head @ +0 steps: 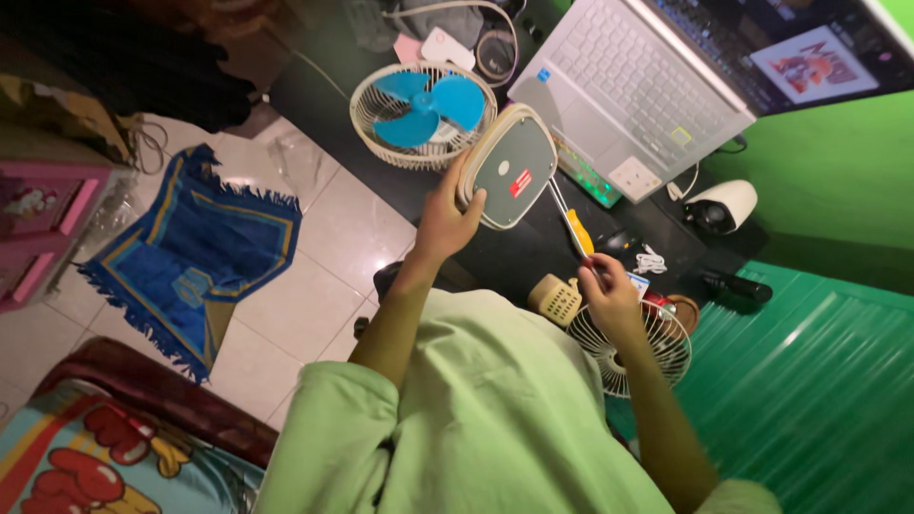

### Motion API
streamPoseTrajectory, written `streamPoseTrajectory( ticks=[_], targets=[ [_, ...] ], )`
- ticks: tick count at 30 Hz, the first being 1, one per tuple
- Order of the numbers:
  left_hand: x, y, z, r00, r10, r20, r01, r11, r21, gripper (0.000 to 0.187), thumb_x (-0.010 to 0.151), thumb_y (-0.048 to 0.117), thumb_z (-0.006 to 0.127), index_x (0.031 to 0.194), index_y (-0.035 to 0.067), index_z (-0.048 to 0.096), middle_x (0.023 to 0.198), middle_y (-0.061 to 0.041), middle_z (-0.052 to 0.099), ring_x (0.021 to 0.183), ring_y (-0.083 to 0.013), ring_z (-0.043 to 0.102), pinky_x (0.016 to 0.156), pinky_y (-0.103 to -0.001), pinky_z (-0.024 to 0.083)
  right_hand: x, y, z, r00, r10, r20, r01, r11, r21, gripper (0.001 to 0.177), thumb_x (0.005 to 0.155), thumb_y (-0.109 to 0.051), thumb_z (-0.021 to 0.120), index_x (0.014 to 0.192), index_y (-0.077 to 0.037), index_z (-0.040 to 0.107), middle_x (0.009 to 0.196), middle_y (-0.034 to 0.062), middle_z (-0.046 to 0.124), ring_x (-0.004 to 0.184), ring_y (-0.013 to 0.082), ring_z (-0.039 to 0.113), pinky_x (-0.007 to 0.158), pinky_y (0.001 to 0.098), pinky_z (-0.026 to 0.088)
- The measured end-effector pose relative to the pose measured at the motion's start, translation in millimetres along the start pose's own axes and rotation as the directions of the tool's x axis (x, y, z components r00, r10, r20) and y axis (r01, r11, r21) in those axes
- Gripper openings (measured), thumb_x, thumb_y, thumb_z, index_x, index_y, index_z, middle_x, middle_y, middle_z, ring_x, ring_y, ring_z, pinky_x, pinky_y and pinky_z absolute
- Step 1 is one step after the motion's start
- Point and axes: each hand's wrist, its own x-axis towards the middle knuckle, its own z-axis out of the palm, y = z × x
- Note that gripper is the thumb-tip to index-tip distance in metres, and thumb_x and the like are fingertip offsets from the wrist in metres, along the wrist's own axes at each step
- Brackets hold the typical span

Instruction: The person uses a screwdriver to loosen and remove screws from the back cover of a small electric fan. They repeatedly reposition the fan and switch between two screwdrivers while working on the same fasteners.

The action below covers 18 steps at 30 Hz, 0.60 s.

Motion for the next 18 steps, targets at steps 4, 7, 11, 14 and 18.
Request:
streamPoseTrajectory(
  ticks=[4,7,11,14,18],
  targets=[
    [1,8,-3,0.999,0.033,0.038,-0.033,0.999,-0.015,0.066,0.094,0.002,0.063,0.156,0.003,0.04,0.138,-0.027,0.065,0.132,-0.0357,0.065,0.105,-0.036,0.053,-41,-44,-21,1.0,0.004,-0.015,-0.003,0.994,0.105,0.035,0.096,-0.012,0.07,0.13,-0.004,0.067,0.108,0.0053,0.076,0.093,0.003,0.069,0.079,0.0188,0.054],
    [1,12,-3,0.997,0.064,0.037,-0.063,0.998,-0.023,0.066,0.095,0.0,0.061,0.157,0.002,0.038,0.141,-0.027,0.063,0.135,-0.0372,0.064,0.108,-0.037,0.052,-62,-81,-29,1.0,0.001,-0.018,-0.001,1.0,-0.013,0.035,0.095,-0.014,0.072,0.129,-0.005,0.07,0.11,0.0078,0.078,0.095,0.0062,0.072,0.081,0.0214,0.055],
    [-3,12,-6,0.993,0.111,0.036,-0.111,0.994,-0.012,0.066,0.097,-0.002,0.061,0.157,0.001,0.036,0.148,-0.029,0.058,0.141,-0.0392,0.058,0.112,-0.039,0.05,-74,-125,-29,0.991,-0.119,0.06,0.13,0.96,-0.249,0.034,0.091,-0.015,0.075,0.125,-0.007,0.073,0.1,0.0074,0.08,0.081,0.0084,0.072,0.073,0.0249,0.056],
    [-4,12,-9,0.994,0.103,0.048,-0.102,0.995,-0.017,0.066,0.096,-0.003,0.06,0.158,0.002,0.036,0.148,-0.028,0.059,0.141,-0.0388,0.059,0.113,-0.04,0.05,-71,-151,-21,0.967,-0.242,0.086,0.256,0.899,-0.356,0.032,0.091,-0.016,0.077,0.121,-0.007,0.075,0.097,0.01,0.079,0.081,0.01,0.073,0.073,0.026,0.056],
    [-8,9,-9,0.997,0.061,0.048,-0.061,0.998,-0.009,0.066,0.096,-0.002,0.062,0.157,0.001,0.037,0.147,-0.028,0.059,0.14,-0.04,0.058,0.111,-0.039,0.05,-64,-173,-11,0.947,-0.3,0.118,0.322,0.862,-0.391,0.032,0.091,-0.018,0.077,0.121,-0.008,0.074,0.095,0.0117,0.079,0.077,0.0127,0.073,0.071,0.0262,0.056]
  ],
)
